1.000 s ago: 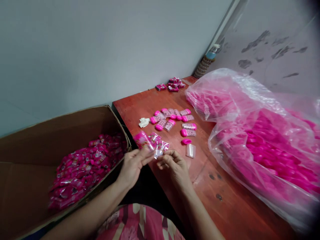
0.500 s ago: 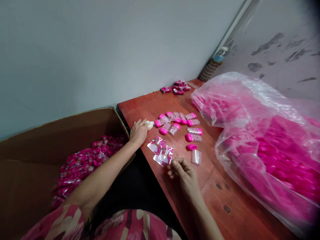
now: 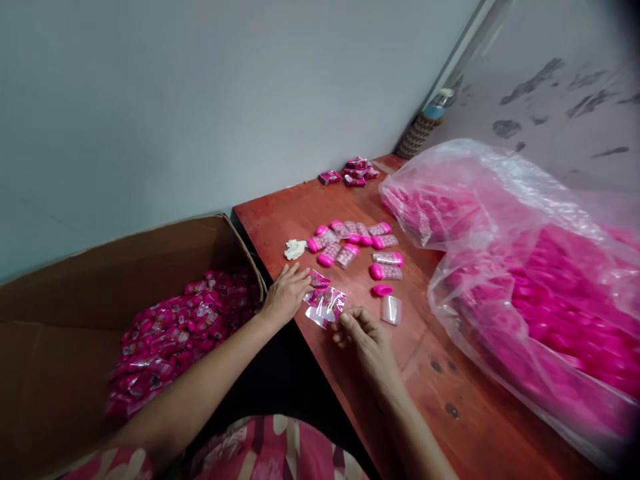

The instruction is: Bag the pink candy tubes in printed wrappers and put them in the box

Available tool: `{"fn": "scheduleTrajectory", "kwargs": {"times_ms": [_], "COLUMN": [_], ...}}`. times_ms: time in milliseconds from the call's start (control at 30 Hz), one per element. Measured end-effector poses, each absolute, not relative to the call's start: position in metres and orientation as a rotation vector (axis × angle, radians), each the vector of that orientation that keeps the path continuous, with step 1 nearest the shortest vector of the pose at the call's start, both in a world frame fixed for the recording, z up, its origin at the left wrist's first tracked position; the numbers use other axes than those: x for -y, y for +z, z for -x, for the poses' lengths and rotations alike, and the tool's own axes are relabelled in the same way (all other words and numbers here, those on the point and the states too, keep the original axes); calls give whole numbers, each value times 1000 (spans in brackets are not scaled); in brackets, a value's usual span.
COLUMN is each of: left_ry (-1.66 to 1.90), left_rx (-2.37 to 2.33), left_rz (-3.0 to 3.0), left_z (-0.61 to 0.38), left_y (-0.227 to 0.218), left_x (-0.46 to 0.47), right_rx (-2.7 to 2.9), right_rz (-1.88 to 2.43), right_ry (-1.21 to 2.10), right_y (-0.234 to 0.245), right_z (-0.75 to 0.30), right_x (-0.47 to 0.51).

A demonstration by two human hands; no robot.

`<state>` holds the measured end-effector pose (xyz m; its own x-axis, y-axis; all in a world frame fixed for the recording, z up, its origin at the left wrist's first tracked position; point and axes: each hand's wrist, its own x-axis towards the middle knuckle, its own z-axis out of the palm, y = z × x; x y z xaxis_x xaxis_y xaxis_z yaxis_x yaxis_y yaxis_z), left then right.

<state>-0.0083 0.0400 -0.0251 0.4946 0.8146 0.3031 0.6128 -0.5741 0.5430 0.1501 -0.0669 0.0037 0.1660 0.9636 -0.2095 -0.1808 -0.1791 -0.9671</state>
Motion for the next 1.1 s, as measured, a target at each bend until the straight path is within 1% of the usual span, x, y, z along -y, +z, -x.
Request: {"fn": "scheduleTrajectory", "kwargs": {"times_ms": [267, 467, 600, 800, 1000, 1100], "left_ry": [878, 1142, 1271, 1293, 1159, 1143], "left_rx": [-1167, -1099, -1005, -1105, -1186, -1313], "left_rz": [-2362, -2291, -2240, -1877, -1870, -1901], "left_z": [7, 5, 1, 3, 10, 13], "left_y": [-30, -24, -10, 13, 20, 18], "left_x": [-36, -28, -22, -32, -58, -81], "right_rx": [888, 869, 728, 666, 641, 662], "right_rz": [1323, 1302, 1202, 1168, 1160, 1172], "right_ry": [1159, 1083, 1148, 1171, 1154, 1175], "right_y": [3, 5, 8, 13, 6, 3], "right_z": [-143, -139, -136, -131, -130, -132], "right_x": [46, 33, 17, 0, -12, -15]}}
